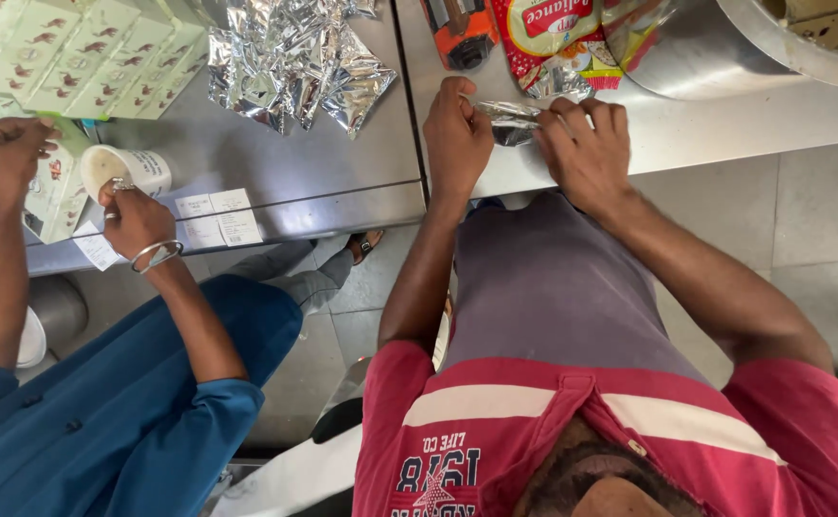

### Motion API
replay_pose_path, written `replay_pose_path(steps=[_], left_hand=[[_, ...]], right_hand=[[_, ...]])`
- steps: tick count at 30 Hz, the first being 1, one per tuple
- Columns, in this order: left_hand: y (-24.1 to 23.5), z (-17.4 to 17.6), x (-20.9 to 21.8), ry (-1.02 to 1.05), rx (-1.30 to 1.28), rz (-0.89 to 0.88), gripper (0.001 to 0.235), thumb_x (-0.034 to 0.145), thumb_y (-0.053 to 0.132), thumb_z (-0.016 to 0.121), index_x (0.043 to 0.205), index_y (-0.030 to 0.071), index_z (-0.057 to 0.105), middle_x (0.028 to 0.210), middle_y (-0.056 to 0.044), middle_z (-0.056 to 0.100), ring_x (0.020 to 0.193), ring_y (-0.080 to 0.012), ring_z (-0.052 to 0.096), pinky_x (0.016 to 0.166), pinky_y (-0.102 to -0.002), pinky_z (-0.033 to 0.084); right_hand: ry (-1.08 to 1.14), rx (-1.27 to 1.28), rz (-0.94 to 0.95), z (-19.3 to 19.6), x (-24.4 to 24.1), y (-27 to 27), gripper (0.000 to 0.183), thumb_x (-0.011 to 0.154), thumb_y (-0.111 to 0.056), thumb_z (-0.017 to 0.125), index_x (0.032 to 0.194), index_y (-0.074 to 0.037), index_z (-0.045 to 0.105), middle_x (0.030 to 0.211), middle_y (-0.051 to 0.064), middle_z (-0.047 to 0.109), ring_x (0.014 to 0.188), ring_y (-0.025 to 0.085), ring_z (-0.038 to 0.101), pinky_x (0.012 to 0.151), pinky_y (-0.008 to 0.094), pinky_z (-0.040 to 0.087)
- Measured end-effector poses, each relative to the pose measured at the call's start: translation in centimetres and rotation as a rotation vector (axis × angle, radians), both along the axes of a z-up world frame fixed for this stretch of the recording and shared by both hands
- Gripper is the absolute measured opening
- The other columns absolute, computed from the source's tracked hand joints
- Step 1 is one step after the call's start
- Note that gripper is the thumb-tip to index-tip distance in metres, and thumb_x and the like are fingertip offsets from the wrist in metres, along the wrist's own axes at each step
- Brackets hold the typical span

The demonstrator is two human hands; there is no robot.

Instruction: The person scoops a thick beige paste from a large metal pot into small aluminum foil packets, folds them, and seals them with a handheld heat sealer. The process is repeated multiple times while other people stand nearby.

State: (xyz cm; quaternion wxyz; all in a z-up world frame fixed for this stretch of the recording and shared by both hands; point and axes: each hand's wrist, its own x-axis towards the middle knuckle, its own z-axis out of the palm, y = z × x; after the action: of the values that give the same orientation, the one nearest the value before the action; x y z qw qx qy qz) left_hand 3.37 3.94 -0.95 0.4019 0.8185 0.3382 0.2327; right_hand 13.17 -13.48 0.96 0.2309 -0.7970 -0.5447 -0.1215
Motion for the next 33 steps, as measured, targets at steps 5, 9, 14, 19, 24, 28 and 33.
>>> replay_pose_path(steps=[5,9,14,19,24,28,33], left_hand=[[0.9,-1.4,0.3,0.019,0.064,-0.048,0.027,0.082,-0.001,0.071,0.105,0.004,0.058,0.086,-0.014,0.059,0.072,-0.0296,0.062,0.066,-0.045,0.05],[1.2,-1.9,0.4,0.095,0.053,-0.121,0.019,0.083,-0.005,0.066,0.098,0.006,0.058,0.088,-0.014,0.062,0.079,-0.0338,0.066,0.071,-0.046,0.052],[1.0,-0.4,0.6,0.191,0.184,-0.159,0.025,0.08,-0.005,0.066,0.1,0.007,0.058,0.096,-0.017,0.063,0.086,-0.0415,0.066,0.071,-0.052,0.052],[1.9,1.6,0.2,0.184,0.252,-0.166,0.027,0.082,-0.005,0.066,0.104,0.007,0.057,0.095,-0.017,0.063,0.085,-0.0412,0.066,0.071,-0.052,0.052],[3.4,1.4,-0.3,0.227,0.255,-0.158,0.025,0.078,-0.004,0.067,0.096,0.006,0.053,0.085,-0.017,0.062,0.081,-0.0418,0.065,0.068,-0.055,0.049],[4.4,0.3,-0.5,0.149,0.264,-0.181,0.024,0.08,-0.006,0.064,0.096,0.006,0.05,0.083,-0.015,0.061,0.079,-0.0401,0.065,0.069,-0.053,0.048],[5.1,0.5,-3.8,0.019,0.149,-0.256,0.029,0.08,-0.015,0.054,0.101,0.004,0.049,0.089,-0.017,0.054,0.079,-0.0405,0.058,0.068,-0.051,0.043]], right_hand=[[-0.158,-0.13,0.132,-0.1,1.2,0.2,0.034,0.093,-0.013,0.066,0.126,-0.01,0.069,0.129,0.002,0.062,0.113,0.021,0.055,0.096,0.036,0.042],[-0.093,-0.237,0.26,1.3,0.8,-0.2,0.053,0.077,-0.016,0.058,0.128,-0.005,0.069,0.123,0.005,0.064,0.107,0.021,0.056,0.089,0.033,0.043],[-0.037,-0.37,0.386,3.6,-0.4,0.4,0.021,0.089,-0.01,0.06,0.108,-0.008,0.068,0.105,0.004,0.062,0.102,0.02,0.056,0.087,0.032,0.044],[-0.211,-0.417,0.462,5.5,-0.9,1.3,0.02,0.086,-0.013,0.06,0.104,-0.008,0.068,0.1,0.001,0.063,0.099,0.017,0.056,0.085,0.03,0.044],[-0.292,-0.43,0.492,6.6,-0.4,1.4,0.024,0.083,-0.015,0.061,0.106,-0.013,0.066,0.1,-0.002,0.061,0.099,0.014,0.056,0.084,0.028,0.042],[-0.365,-0.431,0.493,5.5,-1.3,1.8,0.017,0.09,-0.018,0.06,0.106,-0.016,0.064,0.098,-0.003,0.058,0.097,0.012,0.053,0.083,0.027,0.041],[-0.378,-0.384,0.487,3.2,-3.8,2.2,0.016,0.09,-0.023,0.058,0.104,-0.018,0.063,0.1,-0.004,0.058,0.099,0.012,0.053,0.086,0.027,0.041]])
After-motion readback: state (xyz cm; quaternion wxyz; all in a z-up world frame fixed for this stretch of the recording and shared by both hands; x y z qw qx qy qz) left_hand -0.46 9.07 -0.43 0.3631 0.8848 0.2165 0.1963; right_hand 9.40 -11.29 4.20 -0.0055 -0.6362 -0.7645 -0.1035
